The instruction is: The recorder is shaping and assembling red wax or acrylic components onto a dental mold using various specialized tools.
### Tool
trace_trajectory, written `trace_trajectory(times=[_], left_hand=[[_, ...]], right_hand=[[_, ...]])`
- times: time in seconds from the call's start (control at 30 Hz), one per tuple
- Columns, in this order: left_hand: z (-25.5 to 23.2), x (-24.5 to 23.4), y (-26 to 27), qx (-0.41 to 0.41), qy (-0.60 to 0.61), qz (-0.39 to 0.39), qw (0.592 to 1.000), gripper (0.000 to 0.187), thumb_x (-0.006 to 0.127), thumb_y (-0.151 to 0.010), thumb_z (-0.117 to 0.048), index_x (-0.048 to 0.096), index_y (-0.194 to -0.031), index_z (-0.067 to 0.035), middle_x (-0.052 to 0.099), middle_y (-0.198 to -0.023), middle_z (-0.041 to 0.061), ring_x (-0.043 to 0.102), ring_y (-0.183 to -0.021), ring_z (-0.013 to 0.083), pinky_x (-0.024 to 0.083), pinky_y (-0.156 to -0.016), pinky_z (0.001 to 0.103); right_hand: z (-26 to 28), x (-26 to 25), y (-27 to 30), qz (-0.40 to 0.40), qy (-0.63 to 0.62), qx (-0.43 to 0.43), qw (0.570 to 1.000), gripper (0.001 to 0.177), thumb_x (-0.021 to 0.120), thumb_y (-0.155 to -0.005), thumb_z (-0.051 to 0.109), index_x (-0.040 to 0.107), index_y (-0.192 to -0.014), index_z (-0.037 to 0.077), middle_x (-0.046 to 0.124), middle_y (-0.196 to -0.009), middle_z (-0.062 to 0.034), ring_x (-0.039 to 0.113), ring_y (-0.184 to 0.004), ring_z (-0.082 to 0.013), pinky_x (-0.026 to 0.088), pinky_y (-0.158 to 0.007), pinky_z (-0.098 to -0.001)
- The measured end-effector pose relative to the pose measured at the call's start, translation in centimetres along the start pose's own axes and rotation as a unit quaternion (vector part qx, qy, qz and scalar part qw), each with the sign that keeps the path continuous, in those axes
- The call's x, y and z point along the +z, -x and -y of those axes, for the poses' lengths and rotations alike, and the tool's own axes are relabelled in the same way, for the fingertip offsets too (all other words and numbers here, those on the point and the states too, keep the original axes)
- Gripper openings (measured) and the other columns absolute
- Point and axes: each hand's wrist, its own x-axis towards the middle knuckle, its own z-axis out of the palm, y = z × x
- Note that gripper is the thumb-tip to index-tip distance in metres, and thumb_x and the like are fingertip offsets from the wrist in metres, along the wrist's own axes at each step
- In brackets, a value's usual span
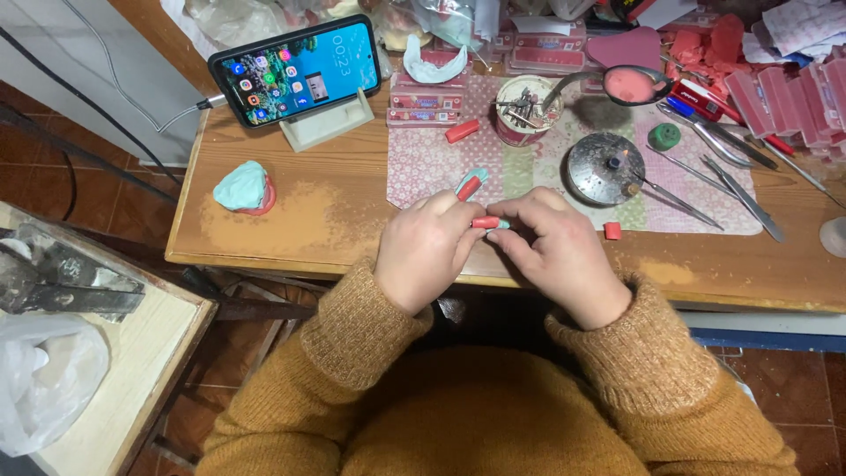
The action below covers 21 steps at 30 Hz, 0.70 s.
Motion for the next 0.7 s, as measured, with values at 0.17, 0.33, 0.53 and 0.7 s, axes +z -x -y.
trace_trajectory(times=[0.17,0.33,0.53,0.7], left_hand=[[0.1,0.0,-0.1,-0.008,0.017,0.01,1.0,0.012,0.073,-0.09,-0.018,0.071,-0.098,-0.01,0.064,-0.089,0.01,0.067,-0.084,0.0337,0.054,-0.069,0.045],[0.0,0.0,-0.4,-0.002,0.016,0.01,1.0,0.013,0.073,-0.089,-0.017,0.071,-0.097,-0.007,0.063,-0.089,0.012,0.067,-0.084,0.0345,0.054,-0.07,0.045],[-0.1,0.2,-0.5,-0.017,0.004,0.023,1.0,0.014,0.075,-0.086,-0.016,0.072,-0.096,-0.006,0.064,-0.088,0.012,0.067,-0.083,0.0344,0.054,-0.069,0.045],[-0.1,0.1,-0.8,-0.003,-0.015,0.024,1.0,0.012,0.075,-0.085,-0.016,0.073,-0.093,-0.008,0.065,-0.087,0.012,0.066,-0.083,0.0343,0.053,-0.072,0.045]], right_hand=[[0.0,0.5,-0.2,-0.016,0.019,-0.019,0.999,0.017,0.075,-0.089,0.014,0.076,-0.106,0.009,0.066,-0.088,-0.0111,0.067,-0.08,-0.03,0.054,-0.07,-0.0388],[0.2,1.0,0.0,-0.028,0.045,-0.056,0.997,0.014,0.073,-0.091,0.011,0.072,-0.105,0.006,0.065,-0.092,-0.0137,0.066,-0.084,-0.0346,0.053,-0.071,-0.0423],[-0.2,2.0,0.3,-0.032,0.091,-0.063,0.993,0.017,0.069,-0.092,0.01,0.067,-0.108,0.004,0.06,-0.092,-0.0166,0.064,-0.081,-0.0378,0.053,-0.069,-0.0451],[-0.6,2.4,0.3,-0.027,0.112,-0.064,0.991,0.02,0.068,-0.089,0.008,0.063,-0.108,0.003,0.058,-0.092,-0.0172,0.063,-0.083,-0.0387,0.052,-0.069,-0.0462]])
